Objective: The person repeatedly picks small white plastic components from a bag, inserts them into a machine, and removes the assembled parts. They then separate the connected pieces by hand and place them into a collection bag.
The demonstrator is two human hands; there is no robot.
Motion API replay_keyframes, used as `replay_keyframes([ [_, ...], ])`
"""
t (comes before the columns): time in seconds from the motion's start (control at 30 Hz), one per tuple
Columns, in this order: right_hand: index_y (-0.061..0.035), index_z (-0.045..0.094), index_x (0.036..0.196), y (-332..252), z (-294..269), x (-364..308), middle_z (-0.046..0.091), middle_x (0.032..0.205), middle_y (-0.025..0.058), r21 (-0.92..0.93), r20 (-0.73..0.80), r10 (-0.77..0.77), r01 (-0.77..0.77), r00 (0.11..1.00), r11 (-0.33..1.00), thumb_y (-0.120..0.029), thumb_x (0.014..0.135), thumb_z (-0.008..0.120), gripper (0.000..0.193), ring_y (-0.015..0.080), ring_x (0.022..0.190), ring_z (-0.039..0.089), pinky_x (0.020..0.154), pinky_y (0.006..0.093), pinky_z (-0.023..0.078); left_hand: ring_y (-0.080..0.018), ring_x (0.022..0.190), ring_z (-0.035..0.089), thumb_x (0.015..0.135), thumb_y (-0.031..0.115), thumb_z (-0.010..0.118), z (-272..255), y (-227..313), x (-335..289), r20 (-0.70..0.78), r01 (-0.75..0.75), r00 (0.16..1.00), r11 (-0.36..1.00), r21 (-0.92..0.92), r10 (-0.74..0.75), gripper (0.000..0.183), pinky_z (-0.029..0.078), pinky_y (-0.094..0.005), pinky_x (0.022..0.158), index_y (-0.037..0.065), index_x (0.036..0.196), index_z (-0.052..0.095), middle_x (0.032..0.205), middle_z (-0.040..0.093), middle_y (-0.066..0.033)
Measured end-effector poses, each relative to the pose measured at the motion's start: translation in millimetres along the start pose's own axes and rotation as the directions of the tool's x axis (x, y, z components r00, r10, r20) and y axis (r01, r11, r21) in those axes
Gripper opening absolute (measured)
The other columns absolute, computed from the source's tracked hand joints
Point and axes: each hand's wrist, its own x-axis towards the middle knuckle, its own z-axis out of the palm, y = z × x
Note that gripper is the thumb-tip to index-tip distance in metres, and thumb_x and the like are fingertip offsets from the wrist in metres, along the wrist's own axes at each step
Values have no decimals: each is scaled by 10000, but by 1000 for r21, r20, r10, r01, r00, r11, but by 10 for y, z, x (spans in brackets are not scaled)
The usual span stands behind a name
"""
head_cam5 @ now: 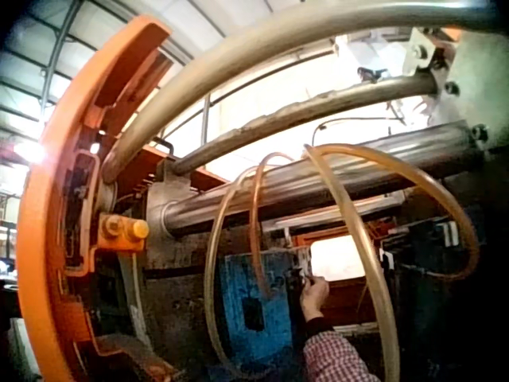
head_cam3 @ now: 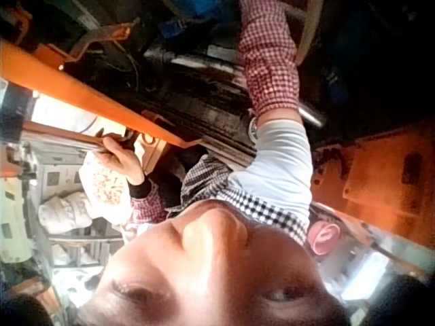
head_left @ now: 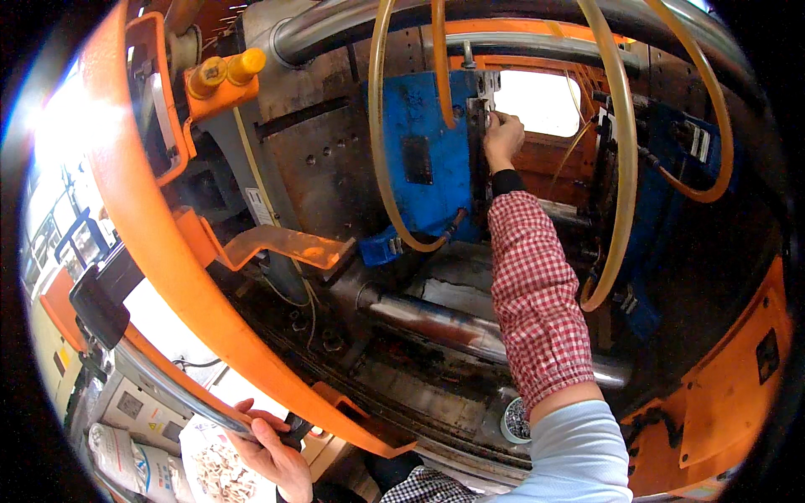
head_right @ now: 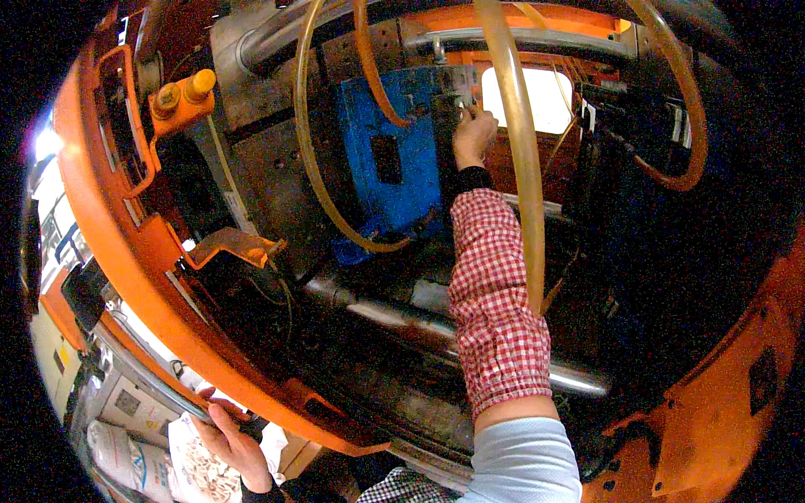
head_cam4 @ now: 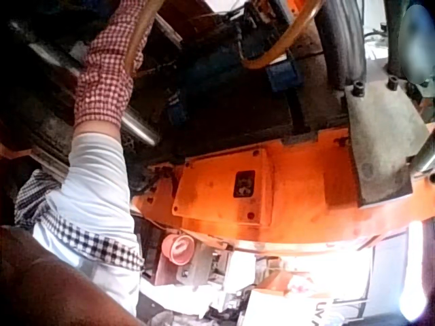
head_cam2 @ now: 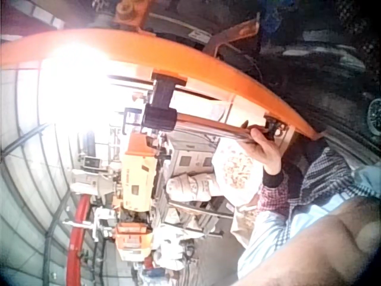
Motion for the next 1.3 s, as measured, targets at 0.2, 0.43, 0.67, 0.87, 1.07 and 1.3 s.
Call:
replay_keyframes([
  [0.2, -33, 700, 894, -25, -36, -3, 634, 891, 176, -71, 45, -56, 59, 997, 996, -171, 785, 629, 189, 330, 804, 607, 749, 422, 467, -74, 581, 410, 950, 304, 428, 36, 32, -21, -43, 38, 998, 999, -5, -38, 397, 333, -205, 610, -59, 1111, 427, 617, 451, -23],
  [0.43, -95, 639, 1093, -63, -76, -163, 525, 1088, 145, -172, 261, -80, 128, 962, 977, -30, 743, 527, 372, 347, 1028, 462, 895, 415, 409, -68, 612, 431, 948, 253, 432, -27, -62, -54, -50, 10, 999, 1000, -25, -12, 352, 359, -212, 624, -55, 1119, 432, 670, 476, -31],
  [0.67, -230, 553, 1216, -180, -215, -180, 440, 1214, 121, -196, 393, 100, -23, 914, 980, -75, 738, 541, 503, 354, 1139, 382, 936, 522, 356, -74, 557, 458, 930, 134, 445, -107, -76, -21, 69, 64, 996, 974, -216, -51, 188, 369, -196, 511, -25, 1031, 437, 746, 499, -63],
  [0.87, -88, 500, 1234, -632, -1000, -316, 456, 1216, 189, 87, 241, 105, -130, 965, 988, -51, 797, 494, 438, 366, 1131, 410, 940, 499, 352, -88, 507, 455, 932, 134, 483, -84, 25, 129, 379, 331, 908, 858, -393, -176, 106, 382, -212, 475, 31, 917, 462, 604, 481, -23],
  [1.07, -25, 587, 991, -1684, -3514, -2744, 559, 766, 106, 767, 417, -797, 301, 437, 567, -95, 845, 446, 215, 166, 643, 549, 539, 284, 443, -75, 527, 497, 927, 156, 509, -300, 70, 63, 414, 332, 894, 876, -350, -173, 129, 414, -212, 503, 41, 871, 492, 611, 525, -14],
  [1.3, -5, 564, 823, -1360, -4482, -4646, 550, 657, 96, 811, 561, -821, -274, 107, 518, -163, 864, 538, 165, 234, 606, 578, 532, 326, 483, -124, 750, 619, 894, 40, 525, -261, 666, -462, 728, 485, 685, 760, -432, -23, 121, 479, -234, 663, -4, 983, 455, 836, 614, -83],
])
